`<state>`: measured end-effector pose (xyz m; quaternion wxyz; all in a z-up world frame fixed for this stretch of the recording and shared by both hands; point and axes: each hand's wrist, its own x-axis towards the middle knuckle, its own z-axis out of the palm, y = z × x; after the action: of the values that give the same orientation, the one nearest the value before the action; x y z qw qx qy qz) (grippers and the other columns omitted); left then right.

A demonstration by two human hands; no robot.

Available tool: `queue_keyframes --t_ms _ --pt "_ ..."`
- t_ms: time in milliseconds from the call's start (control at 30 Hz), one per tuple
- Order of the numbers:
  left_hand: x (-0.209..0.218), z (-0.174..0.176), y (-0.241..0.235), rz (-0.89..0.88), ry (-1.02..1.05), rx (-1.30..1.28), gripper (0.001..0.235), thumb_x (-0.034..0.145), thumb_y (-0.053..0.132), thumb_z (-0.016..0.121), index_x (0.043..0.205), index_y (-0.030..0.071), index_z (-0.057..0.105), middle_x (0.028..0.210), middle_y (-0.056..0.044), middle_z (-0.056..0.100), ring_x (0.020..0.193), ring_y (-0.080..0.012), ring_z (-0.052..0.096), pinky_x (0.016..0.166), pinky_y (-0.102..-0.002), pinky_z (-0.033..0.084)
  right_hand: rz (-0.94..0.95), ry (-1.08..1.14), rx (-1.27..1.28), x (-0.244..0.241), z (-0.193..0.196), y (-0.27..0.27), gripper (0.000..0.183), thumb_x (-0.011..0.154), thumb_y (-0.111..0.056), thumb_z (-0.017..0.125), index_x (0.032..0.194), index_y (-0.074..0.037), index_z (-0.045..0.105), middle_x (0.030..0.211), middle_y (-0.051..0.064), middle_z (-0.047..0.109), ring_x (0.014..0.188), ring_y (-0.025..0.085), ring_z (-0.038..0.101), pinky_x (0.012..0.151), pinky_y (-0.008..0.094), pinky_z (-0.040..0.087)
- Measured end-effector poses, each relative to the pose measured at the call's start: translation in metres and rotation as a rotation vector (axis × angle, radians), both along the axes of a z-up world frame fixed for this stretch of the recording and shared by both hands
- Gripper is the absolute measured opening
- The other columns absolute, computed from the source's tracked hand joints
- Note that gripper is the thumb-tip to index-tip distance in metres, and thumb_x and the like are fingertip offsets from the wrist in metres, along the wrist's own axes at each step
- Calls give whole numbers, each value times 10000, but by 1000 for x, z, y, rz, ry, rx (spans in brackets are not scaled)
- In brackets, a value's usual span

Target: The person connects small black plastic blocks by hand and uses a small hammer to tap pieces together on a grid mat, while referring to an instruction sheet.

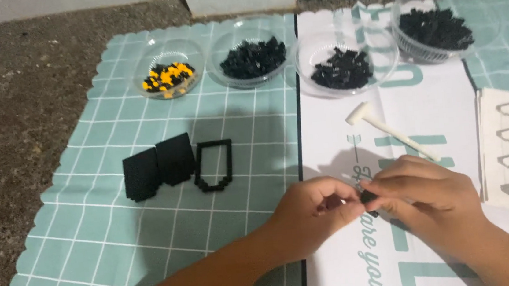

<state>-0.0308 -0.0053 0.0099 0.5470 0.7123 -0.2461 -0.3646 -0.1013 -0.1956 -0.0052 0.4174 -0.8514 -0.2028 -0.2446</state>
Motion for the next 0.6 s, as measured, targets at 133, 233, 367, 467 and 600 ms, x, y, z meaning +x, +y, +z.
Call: queue_keyframes --t_ms 133,233,367,467,600 --pt "1 -13 -1 22 -10 24 284 811 355 576 937 117 665 740 51 582 587 -53 445 540 -230 364 30 42 -14 2 3 3 326 768 -134 680 1092 -102 655 856 14 697 704 116 645 649 198 542" --pt "0 -21 0 57 -63 -96 180 847 281 596 878 109 639 826 16 630 579 -62 442 543 -247 396 26 52 -16 2 2 4 289 810 -174 623 1085 -95 656 847 30 693 686 131 636 616 207 536" --pt "1 -20 3 66 -276 -149 145 854 275 593 853 134 622 842 7 631 651 -93 513 590 -253 442 -55 44 -138 4 3 5 204 777 -196 666 934 -67 681 788 27 677 667 145 635 552 220 503" --pt "2 -24 6 53 -511 -202 103 874 226 588 885 131 624 810 -3 627 671 -126 554 595 -269 459 -96 123 -122 2 2 6 157 749 -238 697 842 -111 689 742 -7 671 637 105 638 488 185 496" --pt "1 -25 7 39 -624 -220 95 881 198 579 894 116 623 797 -18 623 686 -153 573 619 -298 474 10 265 76 4 0 6 144 772 -193 672 895 -138 722 645 -41 697 521 29 615 430 126 487"
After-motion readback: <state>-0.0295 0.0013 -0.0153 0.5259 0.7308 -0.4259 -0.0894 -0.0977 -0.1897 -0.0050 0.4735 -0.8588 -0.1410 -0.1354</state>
